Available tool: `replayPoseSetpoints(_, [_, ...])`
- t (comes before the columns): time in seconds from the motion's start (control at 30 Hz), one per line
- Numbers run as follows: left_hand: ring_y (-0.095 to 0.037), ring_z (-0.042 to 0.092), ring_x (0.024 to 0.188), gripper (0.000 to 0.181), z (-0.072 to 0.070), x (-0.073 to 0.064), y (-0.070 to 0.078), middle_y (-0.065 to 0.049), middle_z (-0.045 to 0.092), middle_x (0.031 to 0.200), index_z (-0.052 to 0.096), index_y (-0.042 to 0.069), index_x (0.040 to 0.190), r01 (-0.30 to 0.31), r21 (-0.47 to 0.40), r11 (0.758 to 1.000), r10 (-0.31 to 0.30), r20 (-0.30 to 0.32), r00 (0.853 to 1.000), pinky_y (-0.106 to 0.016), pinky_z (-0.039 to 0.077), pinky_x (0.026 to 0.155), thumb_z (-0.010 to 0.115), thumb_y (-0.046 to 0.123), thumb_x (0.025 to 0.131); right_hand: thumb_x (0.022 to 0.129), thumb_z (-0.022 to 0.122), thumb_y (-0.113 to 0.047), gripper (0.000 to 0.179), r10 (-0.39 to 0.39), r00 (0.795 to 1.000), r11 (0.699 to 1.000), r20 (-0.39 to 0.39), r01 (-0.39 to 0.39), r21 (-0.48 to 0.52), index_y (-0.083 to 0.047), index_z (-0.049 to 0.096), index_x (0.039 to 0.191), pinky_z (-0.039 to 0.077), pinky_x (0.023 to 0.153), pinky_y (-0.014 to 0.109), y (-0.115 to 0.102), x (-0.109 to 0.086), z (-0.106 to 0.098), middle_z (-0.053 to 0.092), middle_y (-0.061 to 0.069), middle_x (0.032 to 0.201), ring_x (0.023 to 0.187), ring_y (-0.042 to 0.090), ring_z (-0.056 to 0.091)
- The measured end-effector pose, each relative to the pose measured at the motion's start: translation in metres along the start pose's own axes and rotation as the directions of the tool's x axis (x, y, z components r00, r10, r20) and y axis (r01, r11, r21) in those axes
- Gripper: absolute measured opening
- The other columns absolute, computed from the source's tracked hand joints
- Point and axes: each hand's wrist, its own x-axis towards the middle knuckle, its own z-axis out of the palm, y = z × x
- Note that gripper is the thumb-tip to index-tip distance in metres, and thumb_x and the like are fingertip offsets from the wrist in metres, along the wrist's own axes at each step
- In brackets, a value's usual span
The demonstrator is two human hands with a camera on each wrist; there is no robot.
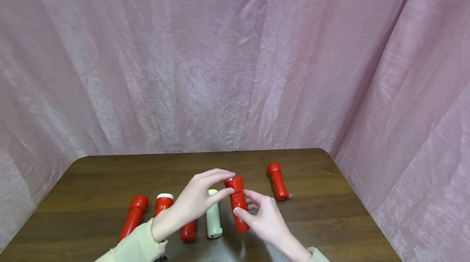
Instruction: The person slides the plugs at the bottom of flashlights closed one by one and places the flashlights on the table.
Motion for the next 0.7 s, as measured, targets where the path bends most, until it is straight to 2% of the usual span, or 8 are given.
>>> replayPoseSetpoints(0.03, [-0.016,0.076,0.114,0.036,0.000,0.001,-0.001,-0.001,0.078,0.124,0.076,0.012,0.126,-0.002,0.000,1.000,0.002,0.011,1.000,-0.033,0.062,0.099,0.082,0.023,0.092,0.094,0.079,-0.017,0.053,0.001,1.000,1.000,0.001,-0.001,-0.005,0.011,0.062,0.136,0.062,0.085,0.022,0.001,0.000,0.000,0.080,0.016,0.111,0.089,0.010,0.078])
replayPoseSetpoints(0.23, [-0.014,0.076,0.111,0.037,0.004,0.007,-0.009,-0.001,0.079,0.121,0.076,0.013,0.128,0.031,-0.001,1.000,-0.031,0.088,0.996,-0.033,0.062,0.098,0.081,0.024,0.092,0.093,0.080,-0.018,0.054,-0.014,1.000,0.999,0.005,0.015,-0.037,0.012,0.062,0.135,0.062,0.083,0.021,0.005,0.003,-0.001,0.080,0.016,0.110,0.088,0.013,0.079])
replayPoseSetpoints(0.37, [-0.014,0.077,0.108,0.035,0.008,0.011,-0.014,0.000,0.080,0.118,0.077,0.013,0.126,0.033,0.031,0.999,-0.037,0.139,0.990,-0.032,0.062,0.096,0.080,0.025,0.094,0.093,0.080,-0.018,0.053,-0.013,1.000,0.998,0.009,0.013,-0.054,0.011,0.063,0.134,0.062,0.082,0.020,0.007,0.004,-0.001,0.080,0.015,0.109,0.087,0.013,0.079])
replayPoseSetpoints(0.7, [-0.016,0.077,0.104,0.031,0.014,0.022,-0.024,-0.002,0.081,0.115,0.078,0.010,0.123,0.043,0.091,0.995,-0.064,0.246,0.967,-0.032,0.063,0.091,0.079,0.023,0.095,0.090,0.083,-0.018,0.052,0.048,0.999,0.990,-0.009,-0.049,-0.134,0.010,0.066,0.130,0.063,0.078,0.022,0.017,0.012,0.003,0.081,0.015,0.106,0.083,0.015,0.078])
